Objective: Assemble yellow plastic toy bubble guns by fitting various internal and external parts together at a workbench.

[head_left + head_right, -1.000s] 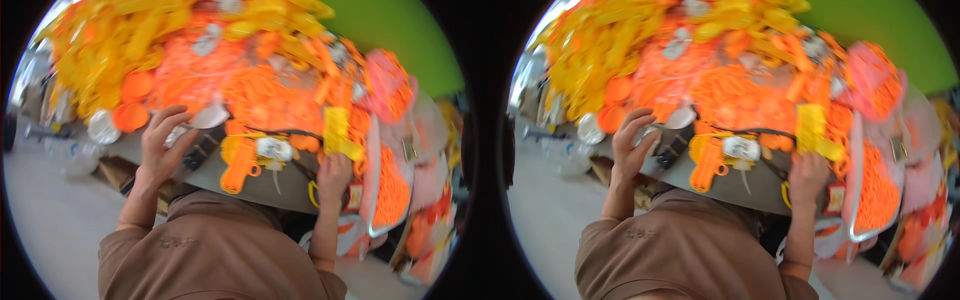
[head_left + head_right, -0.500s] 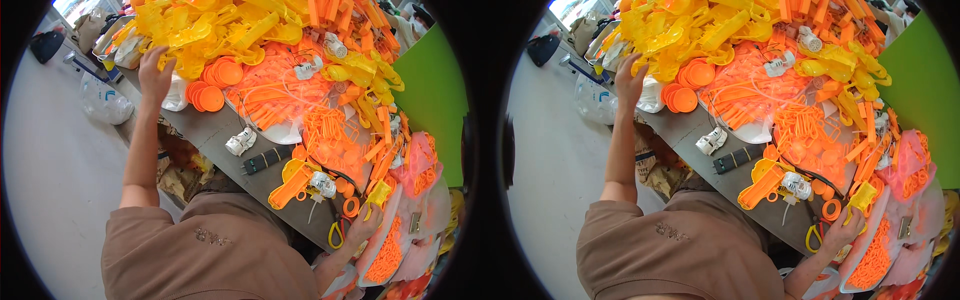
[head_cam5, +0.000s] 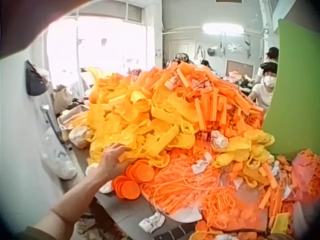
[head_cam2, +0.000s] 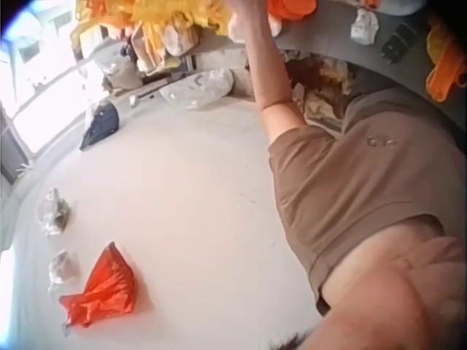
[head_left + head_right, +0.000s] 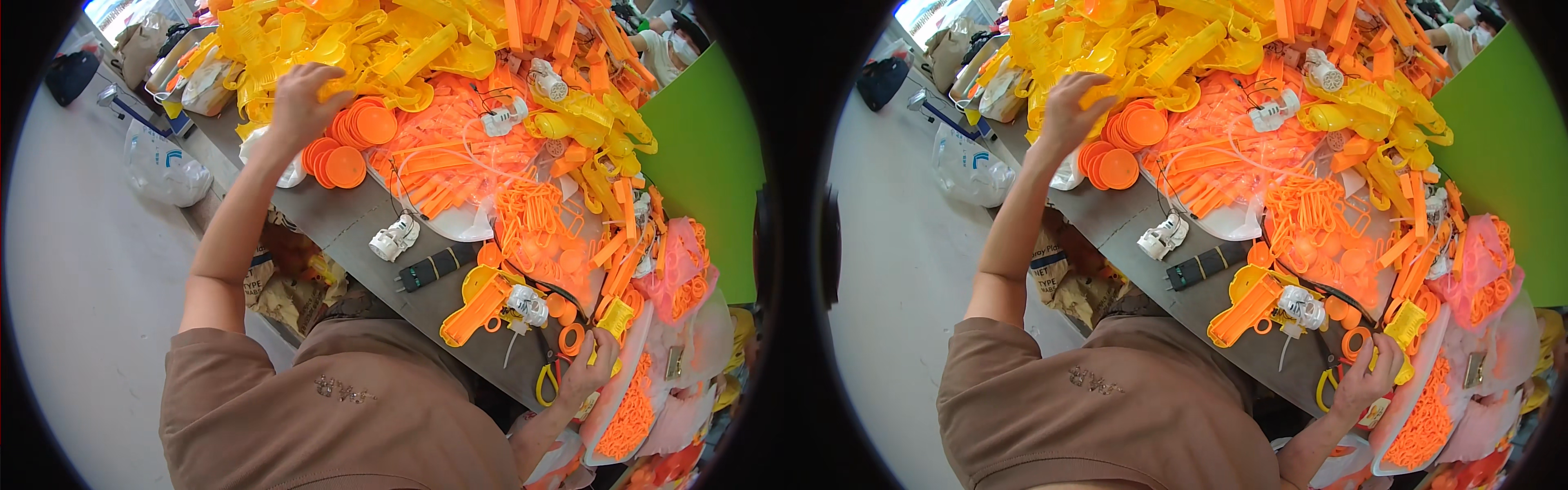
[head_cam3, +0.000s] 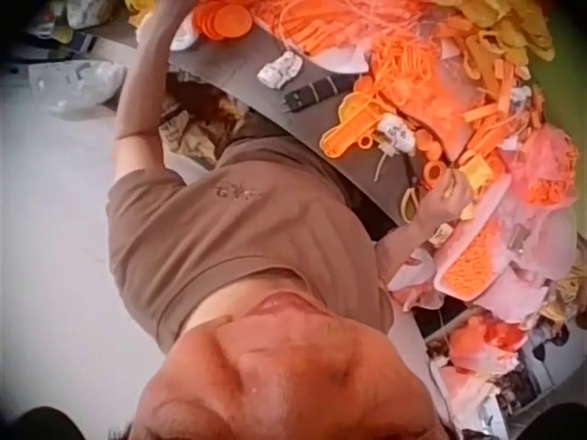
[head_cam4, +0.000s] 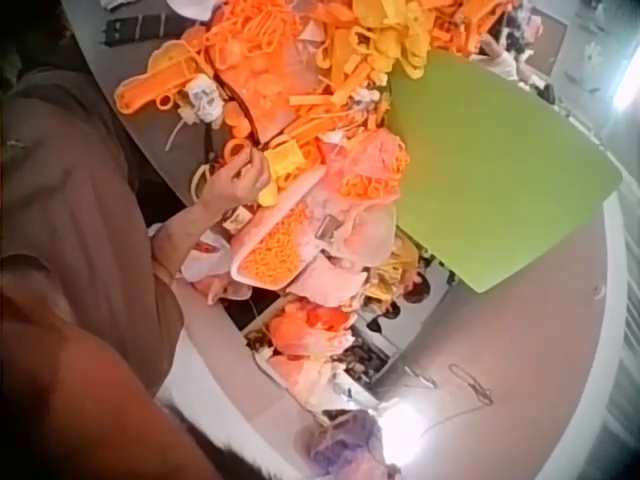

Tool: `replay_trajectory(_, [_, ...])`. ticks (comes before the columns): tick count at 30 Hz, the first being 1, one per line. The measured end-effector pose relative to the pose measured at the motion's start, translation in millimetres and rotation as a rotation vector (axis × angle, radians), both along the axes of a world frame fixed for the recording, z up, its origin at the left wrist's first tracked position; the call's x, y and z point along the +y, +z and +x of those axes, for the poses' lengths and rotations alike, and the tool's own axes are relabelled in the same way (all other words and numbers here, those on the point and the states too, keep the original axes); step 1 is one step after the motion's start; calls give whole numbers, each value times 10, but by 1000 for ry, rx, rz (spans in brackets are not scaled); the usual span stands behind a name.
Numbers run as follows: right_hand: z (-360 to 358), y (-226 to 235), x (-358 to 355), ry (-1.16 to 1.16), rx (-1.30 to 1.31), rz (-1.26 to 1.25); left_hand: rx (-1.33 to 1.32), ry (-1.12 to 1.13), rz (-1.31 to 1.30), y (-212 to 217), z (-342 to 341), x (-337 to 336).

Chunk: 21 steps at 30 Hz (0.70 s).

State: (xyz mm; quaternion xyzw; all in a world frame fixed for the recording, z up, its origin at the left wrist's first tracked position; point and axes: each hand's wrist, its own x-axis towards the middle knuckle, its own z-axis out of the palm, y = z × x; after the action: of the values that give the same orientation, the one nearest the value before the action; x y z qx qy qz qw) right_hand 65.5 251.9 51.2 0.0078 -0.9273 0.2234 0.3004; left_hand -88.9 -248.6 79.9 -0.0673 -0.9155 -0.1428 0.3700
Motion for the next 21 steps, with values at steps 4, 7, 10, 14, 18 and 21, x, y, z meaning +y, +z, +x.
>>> replay_trajectory(4, [-57,42,-171,92,6,-14,-234,238,-170,0,-140,276])
replay_trajectory(7, [-34,36,-194,120,13,-19,-202,166,-117,-144,-263,156])
replay_trajectory(10, [-14,23,-181,127,-3,-28,-36,109,119,-177,-287,121])
replay_trajectory(14, [-18,26,-214,138,-23,-54,96,-14,403,-195,-323,86])
replay_trajectory(18, [-34,64,-309,169,-18,-56,99,-59,440,-228,-348,159])
replay_trajectory(21, [-41,65,-357,173,-21,-70,54,-31,192,-193,-291,186])
